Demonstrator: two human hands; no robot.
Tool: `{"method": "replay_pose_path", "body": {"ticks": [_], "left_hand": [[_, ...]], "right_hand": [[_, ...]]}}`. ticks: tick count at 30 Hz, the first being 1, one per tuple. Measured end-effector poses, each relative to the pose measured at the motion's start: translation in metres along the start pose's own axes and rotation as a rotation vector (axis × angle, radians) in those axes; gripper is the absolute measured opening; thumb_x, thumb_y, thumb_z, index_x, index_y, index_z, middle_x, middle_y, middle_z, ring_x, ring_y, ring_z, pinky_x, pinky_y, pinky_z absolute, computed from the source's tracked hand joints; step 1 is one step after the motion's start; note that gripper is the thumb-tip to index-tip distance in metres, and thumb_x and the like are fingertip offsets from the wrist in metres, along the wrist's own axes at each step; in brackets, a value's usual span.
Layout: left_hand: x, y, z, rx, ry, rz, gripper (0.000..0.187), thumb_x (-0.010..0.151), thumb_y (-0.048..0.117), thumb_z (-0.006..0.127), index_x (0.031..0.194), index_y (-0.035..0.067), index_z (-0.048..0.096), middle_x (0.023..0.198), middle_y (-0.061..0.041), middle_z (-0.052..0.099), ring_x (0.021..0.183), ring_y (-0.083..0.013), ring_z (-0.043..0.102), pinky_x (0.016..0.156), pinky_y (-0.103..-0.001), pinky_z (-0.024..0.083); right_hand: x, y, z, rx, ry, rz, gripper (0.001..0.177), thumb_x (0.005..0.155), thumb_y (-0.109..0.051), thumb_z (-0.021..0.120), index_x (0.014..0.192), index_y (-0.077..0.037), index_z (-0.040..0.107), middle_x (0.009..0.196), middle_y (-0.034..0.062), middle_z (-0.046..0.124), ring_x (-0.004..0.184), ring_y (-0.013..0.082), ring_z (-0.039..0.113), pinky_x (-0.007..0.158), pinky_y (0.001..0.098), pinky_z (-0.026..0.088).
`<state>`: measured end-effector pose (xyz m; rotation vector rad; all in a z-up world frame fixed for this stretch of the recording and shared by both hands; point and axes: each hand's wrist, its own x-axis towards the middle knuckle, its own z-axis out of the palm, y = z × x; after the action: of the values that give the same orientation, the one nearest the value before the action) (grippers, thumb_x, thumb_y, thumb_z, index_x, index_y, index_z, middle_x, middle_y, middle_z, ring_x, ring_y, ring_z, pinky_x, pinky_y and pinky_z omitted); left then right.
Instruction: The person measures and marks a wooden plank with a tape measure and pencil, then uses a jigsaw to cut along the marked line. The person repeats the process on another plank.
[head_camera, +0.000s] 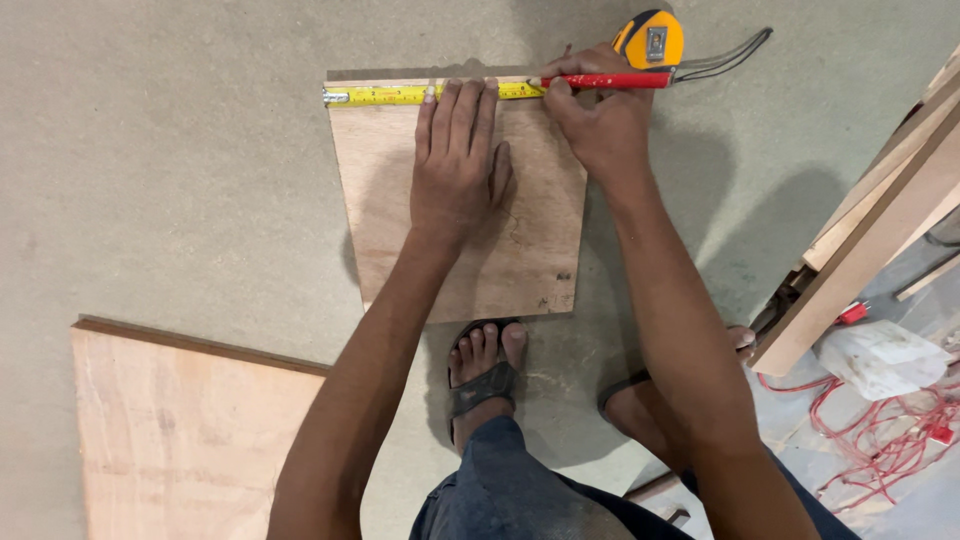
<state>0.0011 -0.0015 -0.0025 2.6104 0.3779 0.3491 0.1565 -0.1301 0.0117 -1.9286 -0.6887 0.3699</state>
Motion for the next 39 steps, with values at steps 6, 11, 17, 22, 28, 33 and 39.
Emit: {"method": "replay_pose_path", "body": {"ticks": [6, 11, 17, 22, 28, 33, 39], "left_hand": [[-0.001, -0.001, 0.005, 0.041, -0.010, 0.001, 0.061, 0.103, 0.025, 0.063, 0.154, -0.002, 0.044, 0.150, -0.020, 0.049, 0.146, -0.0352, 0.044, 0.127, -0.053, 0.028], [-0.002, -0.001, 0.005, 0.030, -0.015, -0.004, 0.061, 0.102, 0.024, 0.062, 0.153, -0.002, 0.044, 0.150, -0.020, 0.049, 0.146, -0.0352, 0.044, 0.127, -0.054, 0.028], [0.000, 0.001, 0.001, 0.013, -0.011, -0.001, 0.061, 0.101, 0.024, 0.062, 0.153, -0.002, 0.045, 0.150, -0.021, 0.049, 0.145, -0.0354, 0.044, 0.127, -0.053, 0.028], [0.002, 0.002, -0.006, -0.009, -0.025, -0.002, 0.061, 0.100, 0.022, 0.062, 0.152, -0.004, 0.044, 0.150, -0.021, 0.049, 0.146, -0.0367, 0.043, 0.127, -0.054, 0.027], [0.003, 0.006, -0.010, -0.015, -0.023, -0.015, 0.061, 0.100, 0.021, 0.060, 0.153, -0.004, 0.043, 0.152, -0.022, 0.048, 0.146, -0.0371, 0.042, 0.127, -0.054, 0.026], [-0.001, 0.006, -0.010, -0.009, -0.057, -0.039, 0.060, 0.105, 0.023, 0.059, 0.157, -0.002, 0.041, 0.156, -0.019, 0.047, 0.150, -0.0343, 0.040, 0.131, -0.052, 0.021], [0.000, 0.003, -0.002, 0.011, -0.107, -0.055, 0.066, 0.102, 0.025, 0.059, 0.158, 0.001, 0.033, 0.159, -0.018, 0.040, 0.152, -0.0328, 0.032, 0.128, -0.053, 0.016]], "right_hand": [[-0.001, -0.001, 0.000, -0.013, 0.006, -0.018, 0.012, 0.091, 0.002, 0.071, 0.102, 0.000, 0.075, 0.098, 0.0079, 0.068, 0.093, 0.0164, 0.067, 0.087, 0.0305, 0.055], [0.000, -0.001, -0.002, -0.048, -0.010, -0.012, 0.010, 0.091, 0.002, 0.072, 0.101, 0.000, 0.075, 0.097, 0.0082, 0.068, 0.092, 0.0168, 0.066, 0.086, 0.0303, 0.054], [-0.001, -0.001, 0.005, -0.031, 0.080, -0.011, 0.010, 0.096, 0.002, 0.072, 0.105, -0.001, 0.075, 0.102, 0.0081, 0.072, 0.098, 0.0173, 0.071, 0.088, 0.0300, 0.057], [0.006, -0.002, -0.002, 0.282, 0.028, 0.084, 0.017, 0.104, 0.000, 0.065, 0.121, -0.003, 0.070, 0.114, 0.0092, 0.071, 0.103, 0.0184, 0.073, 0.095, 0.0321, 0.060], [0.031, -0.012, -0.062, -0.466, -0.140, -0.275, 0.039, 0.091, -0.002, 0.077, 0.129, -0.002, 0.066, 0.120, 0.0144, 0.069, 0.111, 0.0341, 0.066, 0.097, 0.0427, 0.049], [0.040, -0.005, -0.093, -0.569, -0.390, -0.257, 0.076, 0.075, -0.023, 0.097, 0.137, -0.001, 0.059, 0.135, 0.0208, 0.060, 0.121, 0.0409, 0.058, 0.102, 0.0464, 0.048], [0.026, -0.006, -0.098, -0.739, -0.339, -0.237, 0.075, 0.075, -0.019, 0.095, 0.140, -0.002, 0.060, 0.131, 0.0221, 0.060, 0.115, 0.0407, 0.063, 0.097, 0.0460, 0.055]]}}
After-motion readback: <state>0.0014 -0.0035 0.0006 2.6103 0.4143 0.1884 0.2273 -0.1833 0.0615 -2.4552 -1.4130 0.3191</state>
